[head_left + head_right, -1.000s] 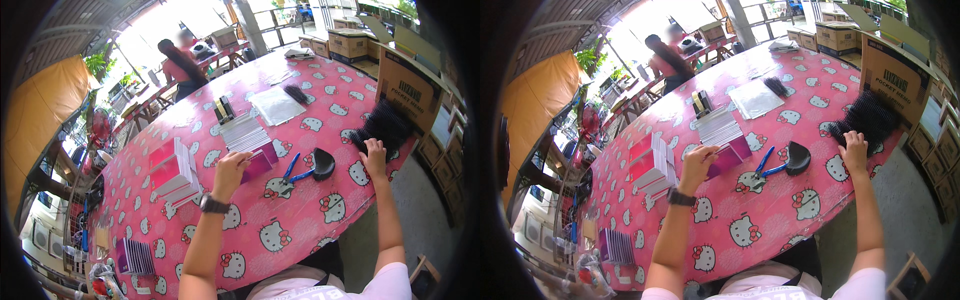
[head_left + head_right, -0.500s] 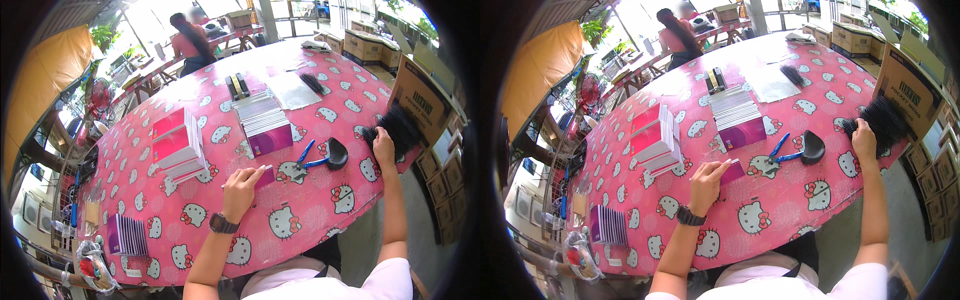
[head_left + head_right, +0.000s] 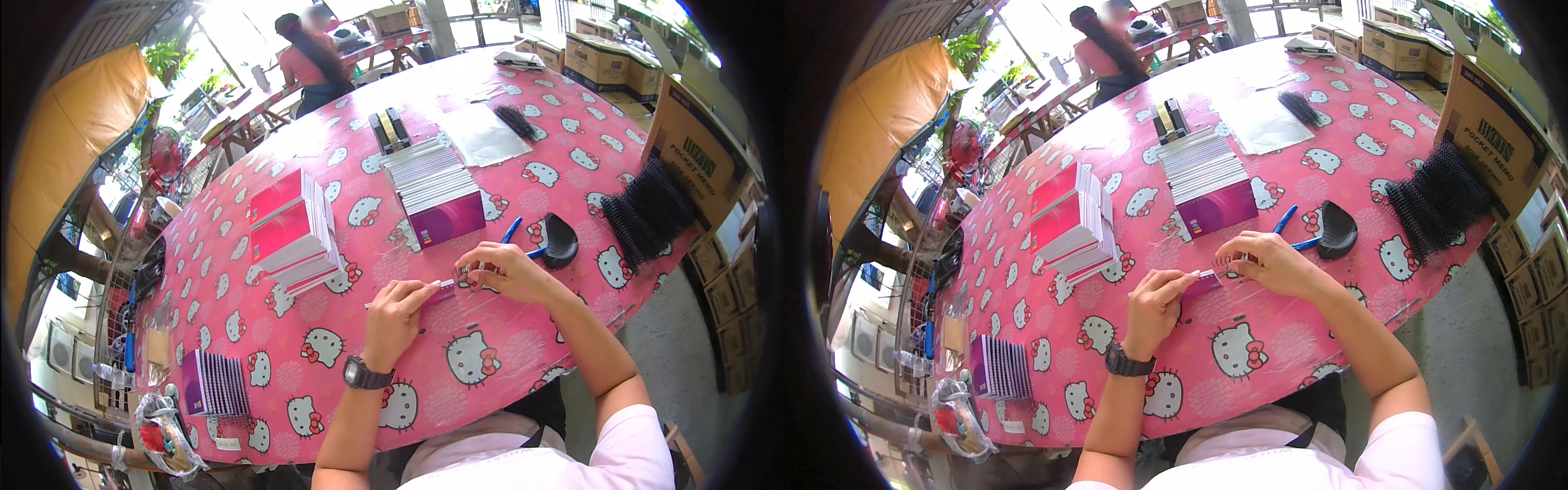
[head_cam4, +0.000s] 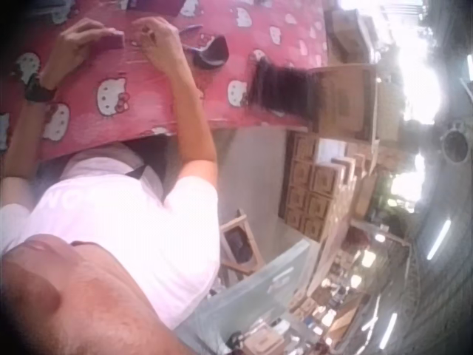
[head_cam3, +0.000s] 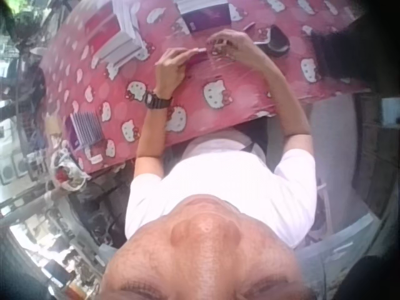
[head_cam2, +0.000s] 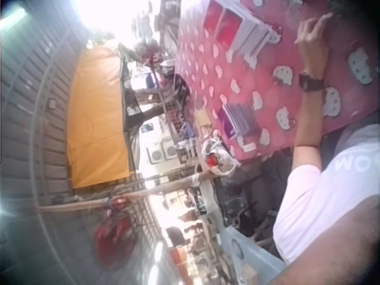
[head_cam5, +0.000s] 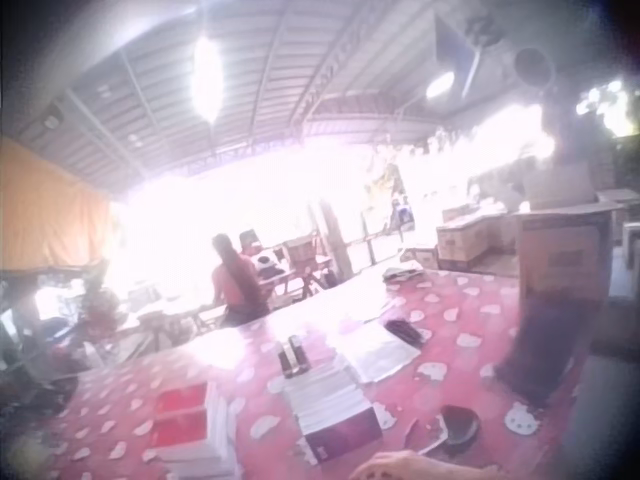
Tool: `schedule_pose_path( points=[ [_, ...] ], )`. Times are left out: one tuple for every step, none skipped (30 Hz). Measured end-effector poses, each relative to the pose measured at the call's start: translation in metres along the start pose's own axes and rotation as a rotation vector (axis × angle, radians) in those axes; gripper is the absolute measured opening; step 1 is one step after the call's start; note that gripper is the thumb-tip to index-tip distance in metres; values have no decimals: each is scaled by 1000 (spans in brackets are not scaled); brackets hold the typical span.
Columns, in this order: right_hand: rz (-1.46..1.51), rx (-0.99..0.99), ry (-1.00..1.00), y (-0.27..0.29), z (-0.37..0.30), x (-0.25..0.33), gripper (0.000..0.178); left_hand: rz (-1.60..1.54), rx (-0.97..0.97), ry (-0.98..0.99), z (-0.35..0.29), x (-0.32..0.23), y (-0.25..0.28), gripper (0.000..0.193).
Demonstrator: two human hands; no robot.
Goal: The person assembles spiral-bound notebooks by inserting black plastic coils into the punched holes of purple covers. They use pliers to secure the coils and place the finished notebooks into a stack on the table.
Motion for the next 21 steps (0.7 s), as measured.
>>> schedule_pose_path(
  points=[
    [-6,20,9,-2,3,1,17,-11,3,-7,-1,0,0,40],
    [53,21,-14,-3,4,-1,18,-7,4,-12,-1,2,1,40],
    [102,25,-36,-3,3,-1,19,-9,-4,-18,-2,3,0,40],
    [152,29,-58,-2,2,-2,19,-10,-11,-25,-3,3,0,40],
    [146,37,-52,-1,2,-4,20,-15,-13,-23,-4,3,-1,41],
    [142,42,-51,1,1,-7,21,-21,-9,-20,-3,3,-1,41],
    [138,46,-50,2,1,-9,22,-28,-5,-18,-3,4,-1,41],
    [161,6,-56,2,2,-10,23,-36,0,-16,-3,4,-2,40],
    [186,-37,-59,-1,3,-9,25,-39,7,-16,-3,5,-1,40],
    [211,-81,-61,-4,4,-9,26,-42,13,-17,-3,5,0,40],
    [135,-66,-3,-6,6,-8,28,-49,12,-15,-3,5,-1,39],
    [61,-51,56,-10,7,-7,29,-54,11,-14,-4,6,-1,38],
    [-14,-37,116,-12,8,-7,31,-59,10,-12,-4,7,-1,38],
    [-5,-23,114,-13,7,-8,32,-66,8,-9,-3,7,-1,37],
    [4,-8,111,-15,7,-9,34,-74,6,-5,-3,7,0,36],
    [13,7,107,-15,7,-9,35,-81,4,-1,-3,7,0,35],
    [-6,21,119,-15,6,-9,33,-81,12,5,-3,7,0,33],
    [-24,36,132,-14,6,-9,30,-81,19,12,-3,7,0,32],
    [-42,50,144,-12,6,-9,28,-81,26,19,-3,8,0,30],
    [5,83,123,-12,5,-9,25,-80,17,12,-4,7,0,30],
    [52,114,105,-11,4,-10,22,-77,7,2,-3,7,1,31]
  ],
)
Point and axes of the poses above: each hand's wrist, its own z-axis towards the middle knuckle, its own y-axis out of the back of the hand, x = y × z, the point moved 1 cm from there along z, towards the middle knuckle, and after that the axes turned 15 degrees about y, right-handed, at the moved point
